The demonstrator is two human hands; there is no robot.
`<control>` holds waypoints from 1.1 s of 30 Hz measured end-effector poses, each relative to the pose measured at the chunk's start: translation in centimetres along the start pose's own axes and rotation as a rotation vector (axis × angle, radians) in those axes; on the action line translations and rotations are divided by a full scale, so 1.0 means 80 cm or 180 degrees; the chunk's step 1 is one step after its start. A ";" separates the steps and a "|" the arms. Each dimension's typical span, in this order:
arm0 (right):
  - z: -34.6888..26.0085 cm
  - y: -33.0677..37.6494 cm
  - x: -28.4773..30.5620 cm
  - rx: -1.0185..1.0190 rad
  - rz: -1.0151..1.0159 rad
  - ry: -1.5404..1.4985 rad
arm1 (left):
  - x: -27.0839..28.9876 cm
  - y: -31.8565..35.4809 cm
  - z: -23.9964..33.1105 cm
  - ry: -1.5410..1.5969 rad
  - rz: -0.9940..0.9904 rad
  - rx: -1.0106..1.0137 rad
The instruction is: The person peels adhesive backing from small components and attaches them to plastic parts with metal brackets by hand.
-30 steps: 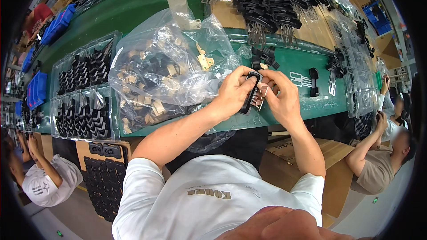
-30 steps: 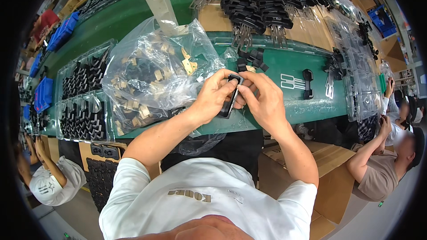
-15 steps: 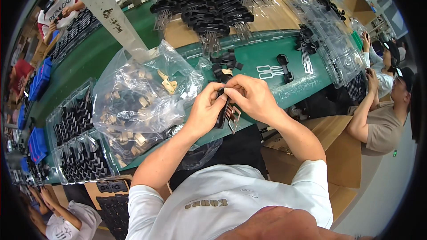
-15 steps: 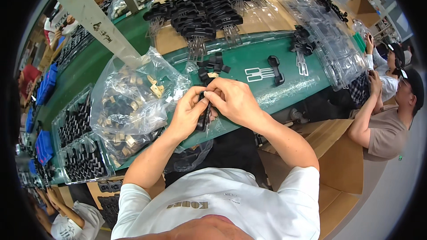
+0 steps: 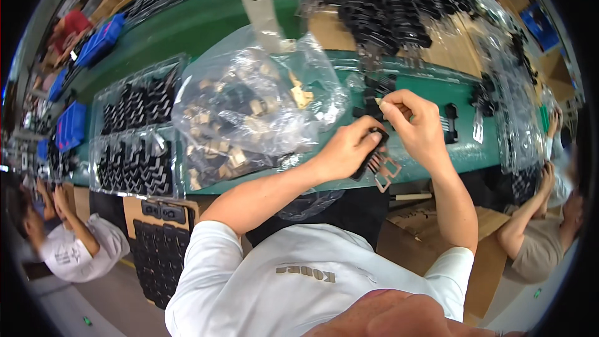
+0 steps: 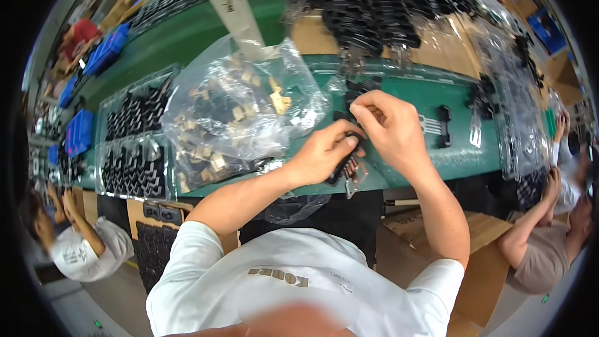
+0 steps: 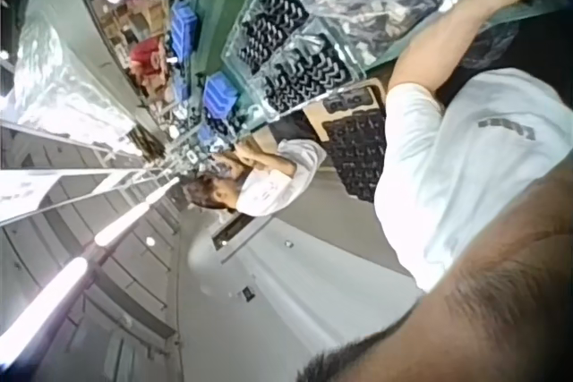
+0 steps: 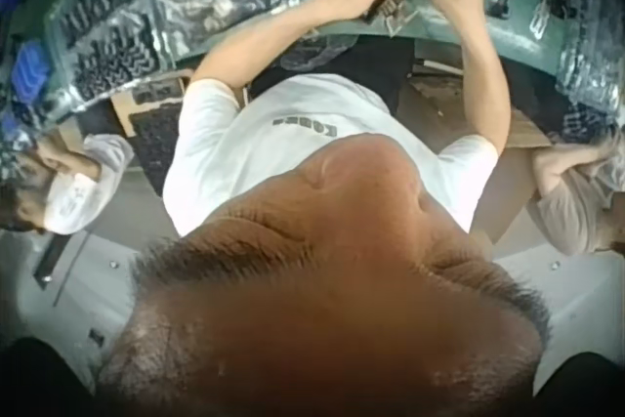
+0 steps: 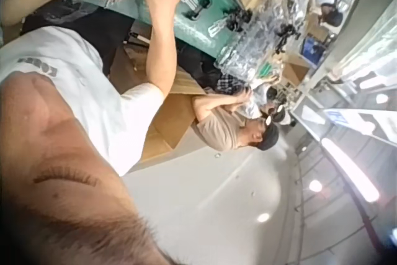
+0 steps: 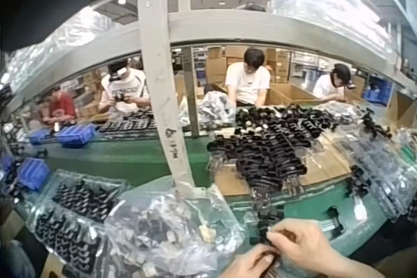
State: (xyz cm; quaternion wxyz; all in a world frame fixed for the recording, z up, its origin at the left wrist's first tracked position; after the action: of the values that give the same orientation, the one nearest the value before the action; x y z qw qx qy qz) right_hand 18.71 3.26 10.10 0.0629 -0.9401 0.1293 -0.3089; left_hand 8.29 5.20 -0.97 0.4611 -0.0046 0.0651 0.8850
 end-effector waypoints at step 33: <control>-0.136 -0.107 -0.298 0.2944 -0.1584 0.0608 | -0.005 -0.017 -0.014 -0.0334 0.0098 -0.0660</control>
State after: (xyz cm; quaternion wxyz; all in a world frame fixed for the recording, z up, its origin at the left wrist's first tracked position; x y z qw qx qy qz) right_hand -4.49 17.79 7.04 0.3834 -0.7842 -0.2421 -0.4235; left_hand 9.60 5.48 -2.18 0.4472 -0.0049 -0.0509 0.8930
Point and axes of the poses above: each hand's wrist, its own y-axis away from the middle knuckle, its own x-axis out of the back of the hand, z = x × y, the point moved 10 cm from there along -y, towards the middle knuckle, and after that the axes turned 3 degrees about x, right-handed, at the moved point
